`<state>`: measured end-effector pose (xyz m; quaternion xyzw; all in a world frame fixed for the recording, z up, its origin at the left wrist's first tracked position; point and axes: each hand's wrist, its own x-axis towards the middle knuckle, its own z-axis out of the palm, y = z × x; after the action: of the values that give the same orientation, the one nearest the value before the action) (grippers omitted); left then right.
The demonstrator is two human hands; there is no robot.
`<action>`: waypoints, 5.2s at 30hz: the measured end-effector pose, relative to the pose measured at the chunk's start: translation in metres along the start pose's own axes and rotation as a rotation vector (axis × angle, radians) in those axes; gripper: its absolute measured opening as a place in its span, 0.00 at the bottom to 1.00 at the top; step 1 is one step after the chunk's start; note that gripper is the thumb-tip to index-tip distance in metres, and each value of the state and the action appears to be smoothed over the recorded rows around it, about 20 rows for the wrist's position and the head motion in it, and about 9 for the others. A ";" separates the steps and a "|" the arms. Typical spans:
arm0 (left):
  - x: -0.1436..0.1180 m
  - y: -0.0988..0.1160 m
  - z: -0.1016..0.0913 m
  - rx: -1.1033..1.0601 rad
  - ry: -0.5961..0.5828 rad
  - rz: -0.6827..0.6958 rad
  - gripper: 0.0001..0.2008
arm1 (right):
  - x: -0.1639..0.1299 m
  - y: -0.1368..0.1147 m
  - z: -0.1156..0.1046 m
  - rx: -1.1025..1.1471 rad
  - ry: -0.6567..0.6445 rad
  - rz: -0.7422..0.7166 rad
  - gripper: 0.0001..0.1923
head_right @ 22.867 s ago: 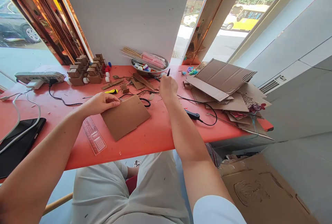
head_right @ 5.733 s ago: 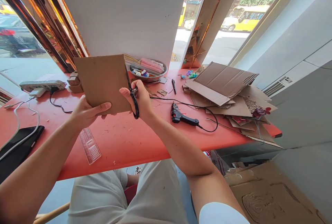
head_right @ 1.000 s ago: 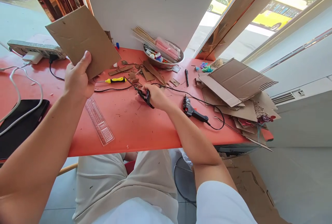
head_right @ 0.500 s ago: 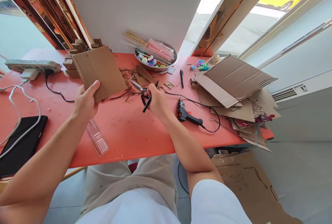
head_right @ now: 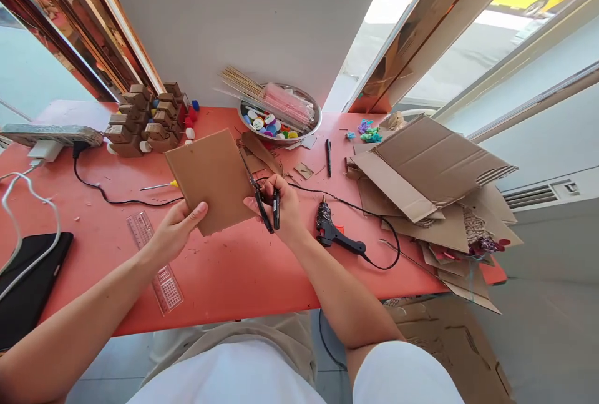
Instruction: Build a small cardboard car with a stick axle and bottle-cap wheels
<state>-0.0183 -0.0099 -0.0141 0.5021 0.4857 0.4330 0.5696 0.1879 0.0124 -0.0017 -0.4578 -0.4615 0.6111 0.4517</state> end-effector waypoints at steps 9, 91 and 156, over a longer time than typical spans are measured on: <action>0.011 0.017 -0.048 0.093 0.348 0.097 0.22 | -0.001 0.009 -0.008 -0.131 -0.086 -0.057 0.36; -0.144 -0.066 -0.069 1.174 0.413 0.309 0.28 | -0.004 -0.007 -0.023 -1.491 -0.148 -0.132 0.22; -0.158 -0.046 -0.047 0.351 0.759 0.194 0.16 | -0.015 0.026 0.000 -0.818 -0.397 -0.748 0.26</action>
<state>-0.0884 -0.1634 -0.0421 0.4397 0.6777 0.5495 0.2130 0.1872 -0.0065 -0.0248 -0.2776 -0.8658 0.2563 0.3281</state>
